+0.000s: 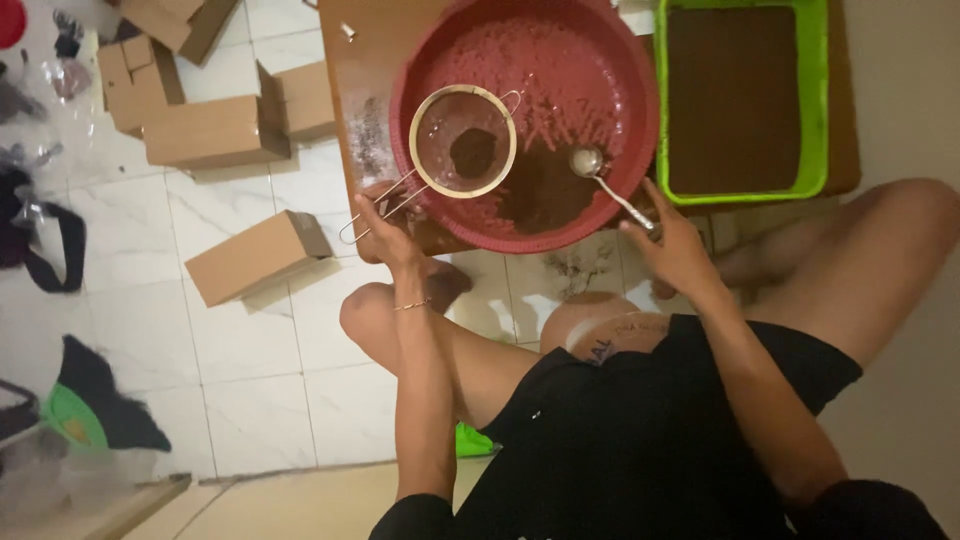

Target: Filtering a brown coffee-like liquid from a red basin into a green tray using a handheld strainer and a spoon.

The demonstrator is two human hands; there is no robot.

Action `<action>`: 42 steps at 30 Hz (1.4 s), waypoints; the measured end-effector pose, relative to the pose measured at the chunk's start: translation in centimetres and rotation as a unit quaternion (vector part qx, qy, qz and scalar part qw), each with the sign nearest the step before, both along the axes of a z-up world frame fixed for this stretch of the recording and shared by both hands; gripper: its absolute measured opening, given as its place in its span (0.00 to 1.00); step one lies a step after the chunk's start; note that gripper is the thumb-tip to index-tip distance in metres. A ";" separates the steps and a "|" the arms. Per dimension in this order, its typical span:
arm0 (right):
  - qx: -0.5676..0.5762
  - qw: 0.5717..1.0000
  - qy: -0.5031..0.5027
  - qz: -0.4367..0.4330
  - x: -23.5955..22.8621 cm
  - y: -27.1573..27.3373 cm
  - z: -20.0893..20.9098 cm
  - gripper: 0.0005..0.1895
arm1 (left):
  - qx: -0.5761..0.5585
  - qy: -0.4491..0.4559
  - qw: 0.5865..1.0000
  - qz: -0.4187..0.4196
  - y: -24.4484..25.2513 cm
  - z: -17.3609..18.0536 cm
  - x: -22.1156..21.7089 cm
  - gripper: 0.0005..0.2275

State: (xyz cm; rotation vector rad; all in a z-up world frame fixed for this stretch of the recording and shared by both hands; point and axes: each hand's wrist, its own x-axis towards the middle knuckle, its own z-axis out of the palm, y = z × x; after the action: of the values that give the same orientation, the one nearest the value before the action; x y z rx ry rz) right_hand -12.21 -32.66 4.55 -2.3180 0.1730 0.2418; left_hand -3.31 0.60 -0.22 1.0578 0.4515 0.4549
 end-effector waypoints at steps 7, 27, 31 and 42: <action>-0.075 0.991 0.113 -0.007 -2.7 -4.1 -1.2 0.43 | 0.040 0.019 0.998 -0.047 -1.0 -2.2 1.6 0.17; 0.137 0.985 -0.097 0.041 -0.2 -14.7 -2.3 0.30 | -0.028 0.111 0.991 0.076 -5.8 -6.4 0.8 0.14; 0.146 0.981 -0.110 0.061 2.1 -15.4 0.7 0.28 | -0.030 0.117 0.987 0.107 -9.9 -4.9 0.9 0.13; 0.114 0.973 -0.198 0.034 8.6 -22.5 5.0 0.32 | -0.061 0.085 0.984 -0.144 -22.4 5.7 3.3 0.18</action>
State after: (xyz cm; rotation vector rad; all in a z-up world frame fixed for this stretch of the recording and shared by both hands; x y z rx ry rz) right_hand -3.62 -55.12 9.56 -2.0961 -0.1278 -0.1622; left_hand -0.05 -21.84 5.45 1.0274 0.4633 0.0790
